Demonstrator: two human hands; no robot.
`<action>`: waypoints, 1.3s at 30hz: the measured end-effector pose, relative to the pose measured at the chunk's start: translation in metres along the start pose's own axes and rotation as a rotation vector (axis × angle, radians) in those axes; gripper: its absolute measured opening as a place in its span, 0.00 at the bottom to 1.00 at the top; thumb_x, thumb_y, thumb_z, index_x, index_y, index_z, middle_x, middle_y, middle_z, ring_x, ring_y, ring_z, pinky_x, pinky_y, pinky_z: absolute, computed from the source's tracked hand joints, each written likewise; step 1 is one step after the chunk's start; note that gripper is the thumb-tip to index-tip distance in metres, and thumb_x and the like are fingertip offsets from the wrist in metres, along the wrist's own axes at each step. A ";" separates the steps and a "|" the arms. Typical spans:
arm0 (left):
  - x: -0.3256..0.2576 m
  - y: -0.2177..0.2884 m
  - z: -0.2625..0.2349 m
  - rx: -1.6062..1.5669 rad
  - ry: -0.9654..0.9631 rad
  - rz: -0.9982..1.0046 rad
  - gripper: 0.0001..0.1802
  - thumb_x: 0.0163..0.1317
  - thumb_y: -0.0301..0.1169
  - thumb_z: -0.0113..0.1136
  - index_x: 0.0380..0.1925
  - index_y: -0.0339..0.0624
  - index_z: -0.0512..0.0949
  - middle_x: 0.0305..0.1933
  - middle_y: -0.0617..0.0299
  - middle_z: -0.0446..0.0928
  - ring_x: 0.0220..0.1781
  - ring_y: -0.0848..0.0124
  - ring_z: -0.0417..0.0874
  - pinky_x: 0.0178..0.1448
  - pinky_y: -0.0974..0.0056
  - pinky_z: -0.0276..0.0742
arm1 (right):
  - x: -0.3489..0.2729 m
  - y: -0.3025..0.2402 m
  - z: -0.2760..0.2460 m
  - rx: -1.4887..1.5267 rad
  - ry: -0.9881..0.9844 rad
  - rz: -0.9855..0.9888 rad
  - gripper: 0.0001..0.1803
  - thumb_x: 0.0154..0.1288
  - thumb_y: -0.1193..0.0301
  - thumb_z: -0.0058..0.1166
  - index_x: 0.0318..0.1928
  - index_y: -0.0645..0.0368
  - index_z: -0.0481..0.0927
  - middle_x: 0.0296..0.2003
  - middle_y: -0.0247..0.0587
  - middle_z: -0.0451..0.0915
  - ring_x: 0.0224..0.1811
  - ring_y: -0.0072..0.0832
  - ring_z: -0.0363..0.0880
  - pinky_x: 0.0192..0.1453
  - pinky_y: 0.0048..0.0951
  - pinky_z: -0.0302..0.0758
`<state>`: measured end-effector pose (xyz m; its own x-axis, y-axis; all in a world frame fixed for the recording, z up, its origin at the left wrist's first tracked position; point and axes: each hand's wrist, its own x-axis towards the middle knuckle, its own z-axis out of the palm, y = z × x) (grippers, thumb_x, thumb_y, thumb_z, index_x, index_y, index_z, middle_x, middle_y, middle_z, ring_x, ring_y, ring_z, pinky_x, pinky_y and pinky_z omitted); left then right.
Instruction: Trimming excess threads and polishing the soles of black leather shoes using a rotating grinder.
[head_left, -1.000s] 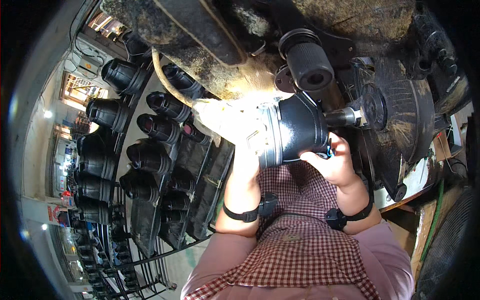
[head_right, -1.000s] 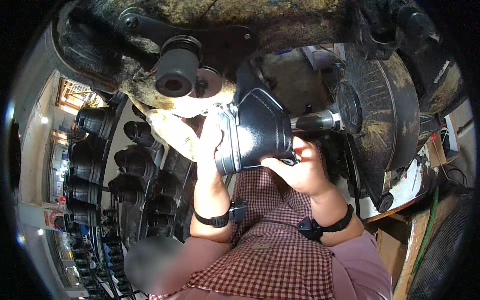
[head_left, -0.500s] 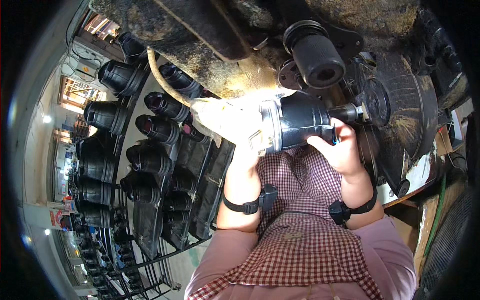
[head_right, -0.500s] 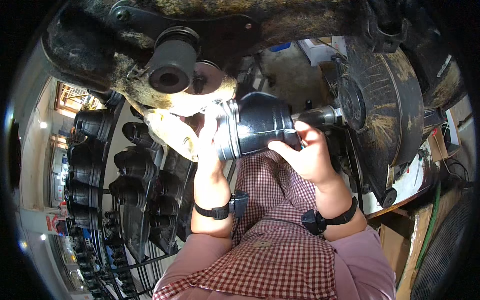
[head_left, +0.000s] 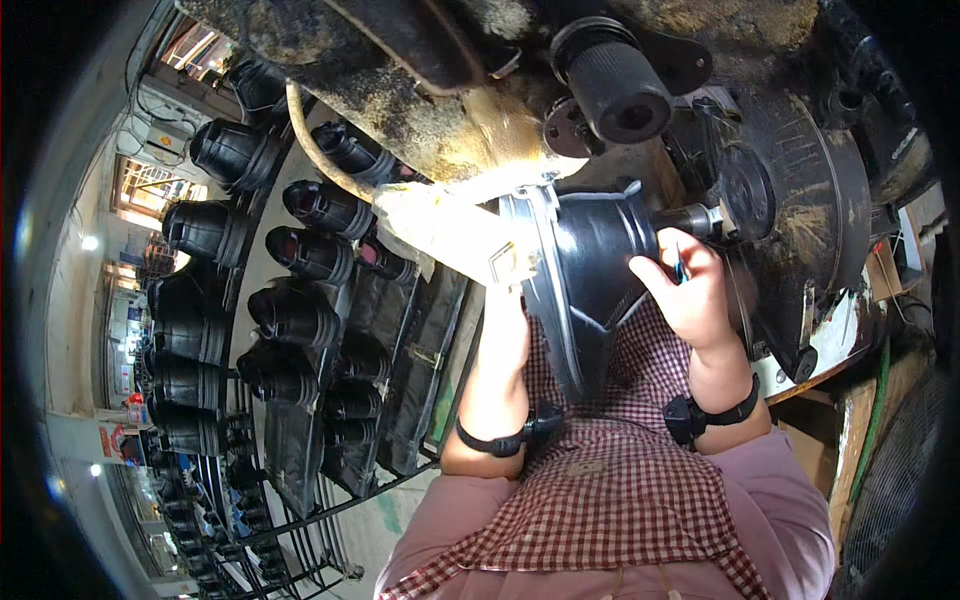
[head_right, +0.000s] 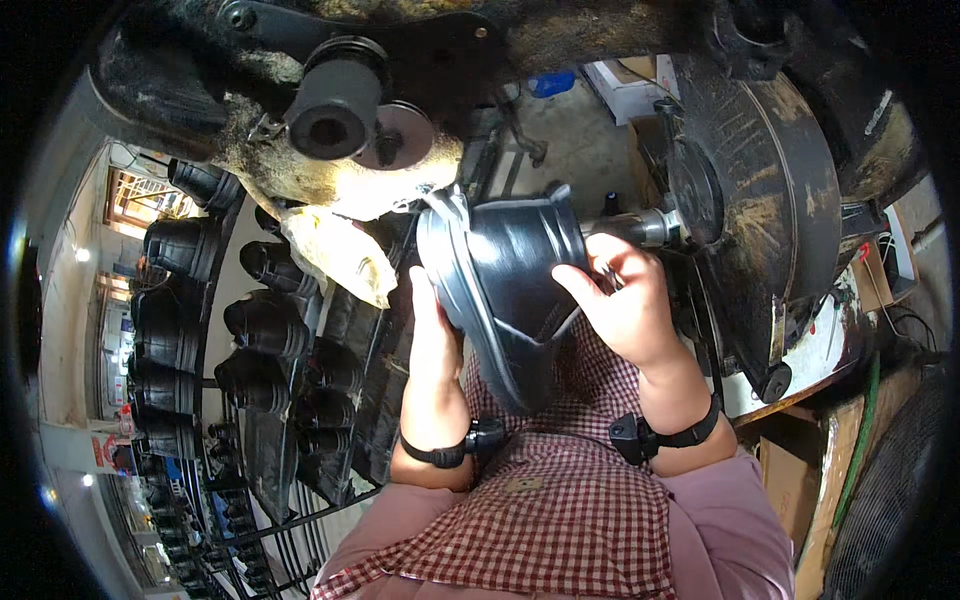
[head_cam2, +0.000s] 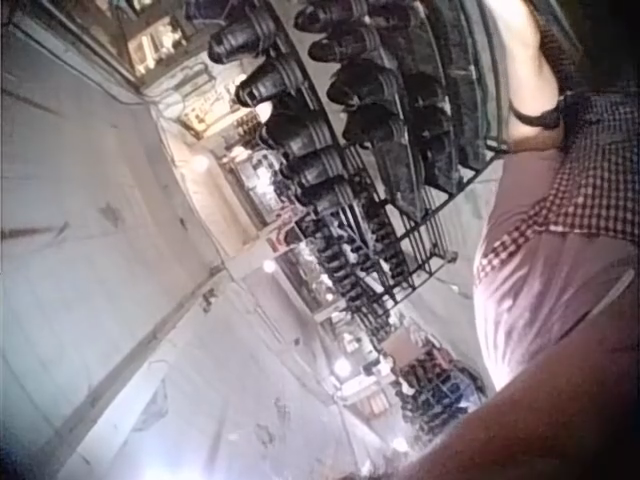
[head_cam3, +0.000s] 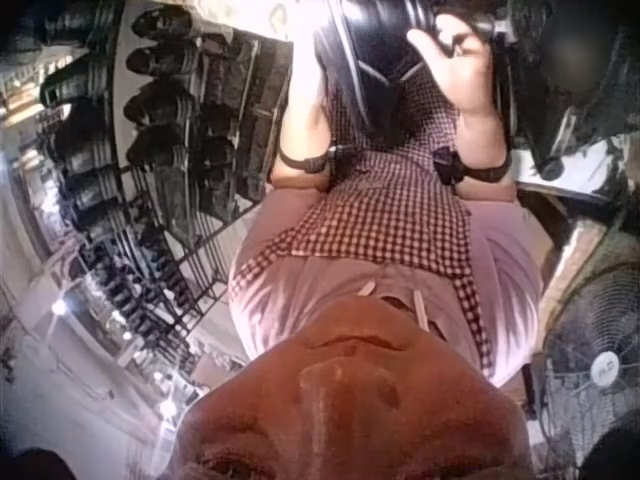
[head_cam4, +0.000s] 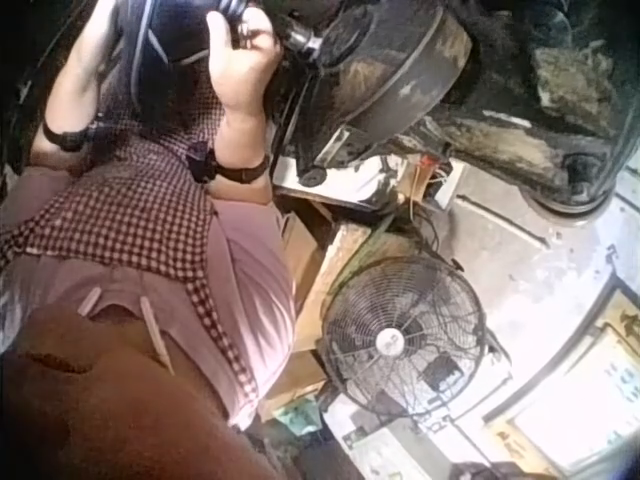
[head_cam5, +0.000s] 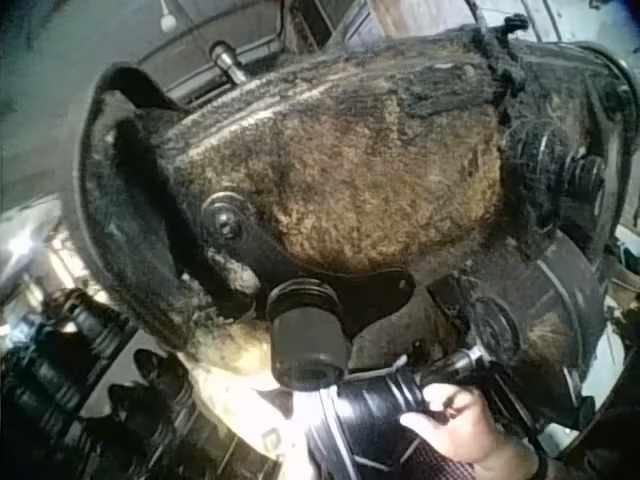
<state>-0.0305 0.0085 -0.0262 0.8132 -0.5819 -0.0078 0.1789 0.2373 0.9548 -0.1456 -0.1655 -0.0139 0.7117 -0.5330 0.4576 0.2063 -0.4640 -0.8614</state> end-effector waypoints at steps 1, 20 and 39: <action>-0.007 0.001 0.001 -0.133 0.008 0.030 0.26 0.72 0.37 0.44 0.65 0.33 0.61 0.59 0.55 0.71 0.58 0.67 0.72 0.64 0.61 0.66 | 0.000 -0.004 0.000 0.004 -0.004 -0.001 0.16 0.55 0.81 0.64 0.24 0.63 0.66 0.20 0.29 0.65 0.22 0.17 0.62 0.29 0.22 0.64; -0.060 0.029 0.046 0.057 0.021 0.274 0.44 0.51 0.29 0.52 0.68 0.23 0.50 0.67 0.42 0.61 0.68 0.56 0.65 0.72 0.57 0.55 | 0.003 0.070 0.018 -0.115 0.107 -0.097 0.18 0.74 0.68 0.37 0.55 0.62 0.76 0.55 0.47 0.77 0.60 0.39 0.71 0.66 0.39 0.60; -0.007 -0.014 0.013 -0.110 -0.111 0.232 0.38 0.61 0.34 0.54 0.68 0.33 0.52 0.66 0.49 0.64 0.64 0.62 0.70 0.67 0.58 0.67 | 0.043 0.048 0.027 -0.347 0.048 -0.267 0.23 0.66 0.73 0.46 0.61 0.46 0.74 0.68 0.39 0.62 0.69 0.47 0.58 0.72 0.46 0.55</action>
<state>-0.0459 -0.0005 -0.0357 0.7749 -0.5824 0.2458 0.0587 0.4535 0.8893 -0.0871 -0.1919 -0.0416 0.6302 -0.3911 0.6707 0.1344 -0.7958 -0.5904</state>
